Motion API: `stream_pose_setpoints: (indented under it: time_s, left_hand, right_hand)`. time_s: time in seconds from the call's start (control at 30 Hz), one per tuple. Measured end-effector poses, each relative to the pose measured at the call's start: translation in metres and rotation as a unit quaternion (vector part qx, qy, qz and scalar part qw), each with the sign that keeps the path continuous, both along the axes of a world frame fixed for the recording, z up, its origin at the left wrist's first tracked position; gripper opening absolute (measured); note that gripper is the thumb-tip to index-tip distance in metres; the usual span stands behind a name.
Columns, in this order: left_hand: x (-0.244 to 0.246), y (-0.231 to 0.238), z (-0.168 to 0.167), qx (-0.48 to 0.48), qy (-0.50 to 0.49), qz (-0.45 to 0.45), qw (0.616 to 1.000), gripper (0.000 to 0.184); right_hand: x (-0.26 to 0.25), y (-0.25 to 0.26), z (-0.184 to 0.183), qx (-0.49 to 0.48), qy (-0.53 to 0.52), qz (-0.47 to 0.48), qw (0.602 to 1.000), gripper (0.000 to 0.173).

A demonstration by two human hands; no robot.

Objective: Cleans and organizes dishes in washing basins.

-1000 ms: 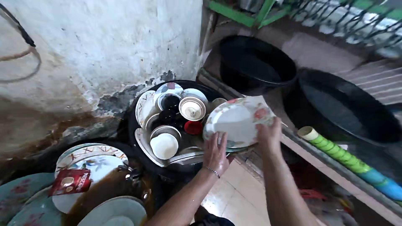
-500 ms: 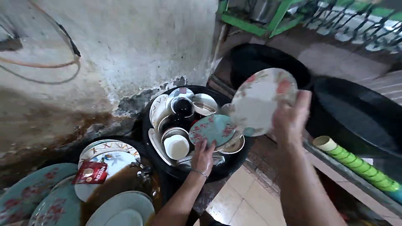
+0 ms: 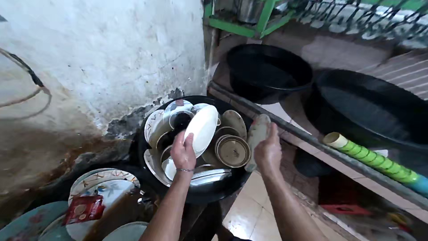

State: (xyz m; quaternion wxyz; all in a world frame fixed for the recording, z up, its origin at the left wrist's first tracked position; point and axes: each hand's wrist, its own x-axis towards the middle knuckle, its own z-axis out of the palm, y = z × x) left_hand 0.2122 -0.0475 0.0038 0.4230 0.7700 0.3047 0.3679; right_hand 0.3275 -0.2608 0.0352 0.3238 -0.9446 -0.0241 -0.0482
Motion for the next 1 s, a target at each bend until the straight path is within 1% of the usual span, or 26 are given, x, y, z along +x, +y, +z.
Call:
stream_pose_setpoints:
  time_s: [0.07,0.13,0.2,0.23,0.3,0.37,0.43,0.47,0.5,0.57,0.6,0.63,0.67,0.7,0.73,0.77,0.8,0.83,0.87,0.9,0.93,0.97,1.0]
  left_hand:
    - [-0.002,0.004,0.011,-0.03,0.002,0.046,0.999,0.034]
    - [-0.001,0.009,0.015,-0.073,0.009,0.073,0.995,0.034]
    - [0.001,0.017,0.012,-0.091,0.007,0.089,0.992,0.032]
    - [0.001,0.02,0.01,-0.104,0.003,0.089,0.991,0.03]
    - [-0.002,0.021,0.006,-0.125,-0.018,0.085,0.988,0.028]
    - [-0.007,0.009,0.008,-0.111,-0.036,0.064,0.991,0.031]
    - [-0.013,-0.012,0.012,-0.033,-0.067,0.022,0.997,0.032]
    - [-0.016,-0.028,0.014,0.019,-0.098,0.0,0.995,0.031]
    - [-0.016,-0.047,0.017,0.069,-0.135,-0.027,0.988,0.028]
    - [-0.011,-0.085,0.018,0.178,-0.192,-0.079,0.962,0.023]
    - [-0.005,-0.102,0.018,0.213,-0.218,-0.103,0.947,0.02]
    - [0.001,-0.116,0.016,0.227,-0.234,-0.129,0.937,0.018]
    - [0.007,-0.125,0.014,0.233,-0.246,-0.149,0.929,0.017]
    - [0.013,-0.13,0.012,0.236,-0.252,-0.169,0.923,0.018]
    - [0.018,-0.132,0.011,0.241,-0.252,-0.19,0.918,0.018]
    - [0.023,-0.133,0.011,0.245,-0.251,-0.215,0.911,0.018]
    - [0.026,-0.134,0.011,0.246,-0.253,-0.24,0.904,0.017]
    - [0.028,-0.137,0.011,0.248,-0.254,-0.265,0.896,0.018]
    - [0.03,-0.138,0.01,0.254,-0.242,-0.294,0.889,0.019]
    - [0.031,-0.136,0.009,0.262,-0.213,-0.327,0.883,0.021]
    - [0.032,-0.131,0.008,0.261,-0.174,-0.357,0.88,0.027]
    - [0.032,-0.12,0.004,0.251,-0.131,-0.362,0.888,0.033]
    - [0.03,-0.104,-0.002,0.233,-0.079,-0.336,0.909,0.038]
  right_hand:
    - [0.001,0.015,-0.023,-0.002,0.027,0.027,0.999,0.089]
    - [0.004,0.025,-0.054,-0.006,0.071,0.042,0.997,0.09]
    - [0.003,0.031,-0.08,-0.029,0.102,0.053,0.993,0.074]
    - [0.003,0.032,-0.087,-0.036,0.106,0.061,0.992,0.069]
    - [0.005,0.027,-0.088,-0.029,0.113,0.079,0.99,0.069]
    - [0.009,0.019,-0.074,-0.014,0.095,0.094,0.991,0.067]
    - [0.011,0.014,-0.042,0.042,0.057,0.119,0.99,0.057]
    - [0.008,0.014,-0.021,0.09,0.062,0.137,0.985,0.055]
    - [0.003,0.014,0.002,0.158,0.104,0.155,0.97,0.056]
    - [-0.009,0.014,0.045,0.322,0.217,0.181,0.903,0.064]
    - [-0.015,0.012,0.062,0.372,0.227,0.185,0.881,0.065]
    - [-0.018,0.007,0.077,0.4,0.226,0.177,0.871,0.064]
    - [-0.018,-0.002,0.088,0.411,0.214,0.167,0.87,0.061]
    - [-0.017,-0.012,0.096,0.42,0.196,0.155,0.872,0.06]
    - [-0.016,-0.023,0.103,0.423,0.179,0.153,0.875,0.062]
    - [-0.015,-0.033,0.108,0.415,0.161,0.16,0.881,0.069]
    - [-0.015,-0.041,0.109,0.398,0.142,0.163,0.892,0.071]
    - [-0.015,-0.046,0.106,0.369,0.116,0.143,0.911,0.058]
    - [-0.013,-0.049,0.101,0.334,0.084,0.11,0.932,0.04]
    - [-0.009,-0.051,0.095,0.296,0.049,0.076,0.951,0.034]
    - [-0.006,-0.055,0.09,0.256,0.014,0.056,0.965,0.036]
    - [-0.004,-0.06,0.09,0.211,-0.02,0.046,0.976,0.041]
    - [-0.002,-0.065,0.09,0.168,-0.06,0.046,0.983,0.044]
